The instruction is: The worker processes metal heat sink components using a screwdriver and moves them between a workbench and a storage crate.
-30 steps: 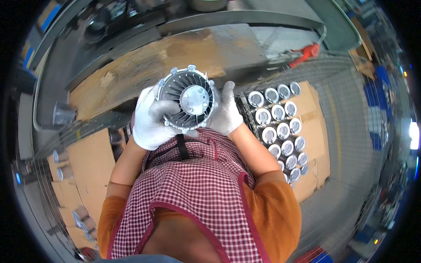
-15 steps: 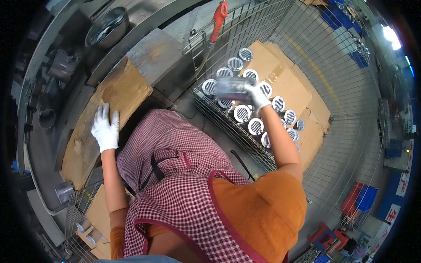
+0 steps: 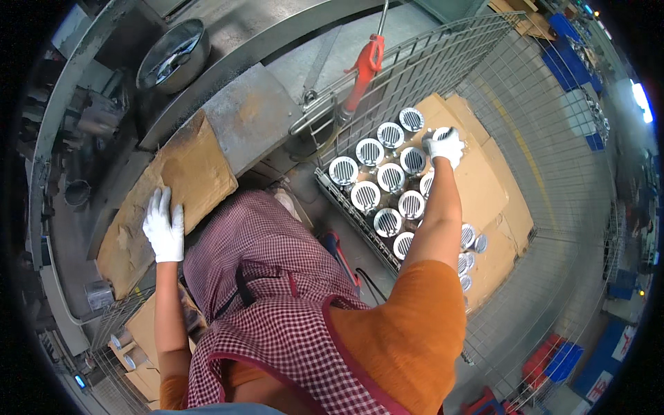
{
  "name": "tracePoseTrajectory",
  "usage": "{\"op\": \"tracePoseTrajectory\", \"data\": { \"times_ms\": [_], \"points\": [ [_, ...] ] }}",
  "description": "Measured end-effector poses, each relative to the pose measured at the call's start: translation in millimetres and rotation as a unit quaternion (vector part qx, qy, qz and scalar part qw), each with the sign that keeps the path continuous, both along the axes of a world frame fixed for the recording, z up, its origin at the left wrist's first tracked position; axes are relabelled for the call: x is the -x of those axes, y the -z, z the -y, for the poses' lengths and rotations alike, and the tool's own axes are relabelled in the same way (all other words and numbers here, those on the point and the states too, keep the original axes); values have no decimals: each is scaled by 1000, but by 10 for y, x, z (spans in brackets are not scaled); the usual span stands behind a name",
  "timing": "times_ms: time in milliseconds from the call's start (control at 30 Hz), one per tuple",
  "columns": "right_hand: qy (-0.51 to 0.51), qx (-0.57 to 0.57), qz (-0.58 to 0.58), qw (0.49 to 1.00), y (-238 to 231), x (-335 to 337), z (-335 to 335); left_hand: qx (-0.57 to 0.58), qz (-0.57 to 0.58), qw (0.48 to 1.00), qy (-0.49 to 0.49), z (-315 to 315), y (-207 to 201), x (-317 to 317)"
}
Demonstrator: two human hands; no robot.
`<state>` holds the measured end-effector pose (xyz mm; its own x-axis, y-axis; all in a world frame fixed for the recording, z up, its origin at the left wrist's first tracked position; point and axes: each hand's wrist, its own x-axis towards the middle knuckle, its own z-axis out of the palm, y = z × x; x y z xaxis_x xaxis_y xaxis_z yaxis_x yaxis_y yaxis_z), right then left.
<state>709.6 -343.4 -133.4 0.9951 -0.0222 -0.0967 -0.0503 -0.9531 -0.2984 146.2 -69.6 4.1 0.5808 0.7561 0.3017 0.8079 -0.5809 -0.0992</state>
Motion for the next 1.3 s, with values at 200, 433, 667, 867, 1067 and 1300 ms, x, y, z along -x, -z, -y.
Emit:
{"op": "tracePoseTrajectory", "data": {
  "times_ms": [200, 433, 667, 867, 1067, 1300],
  "points": [
    [-39, 17, -127, 991, 1311, -580, 271, 11, -4, 1000, 13, -40, -8, -30],
    [-243, 55, -103, 963, 1526, -738, 398, 3, 27, 999, 36, -115, -224, -65],
    [-257, -411, 320, 814, -766, 273, -561, 41, 88, 995, -6, 64, -257, -23],
    [-516, -391, 385, 658, -1927, 1556, -1352, 55, 119, 991, -16, 84, -80, 10],
    [-481, -102, 166, 855, -1802, 1622, -1891, 75, 197, 971, -113, -185, -755, 764],
    [-444, -244, 260, 822, -1506, 1441, -1981, -43, 101, 832, -544, -700, -1189, 3097]
  ]
}}
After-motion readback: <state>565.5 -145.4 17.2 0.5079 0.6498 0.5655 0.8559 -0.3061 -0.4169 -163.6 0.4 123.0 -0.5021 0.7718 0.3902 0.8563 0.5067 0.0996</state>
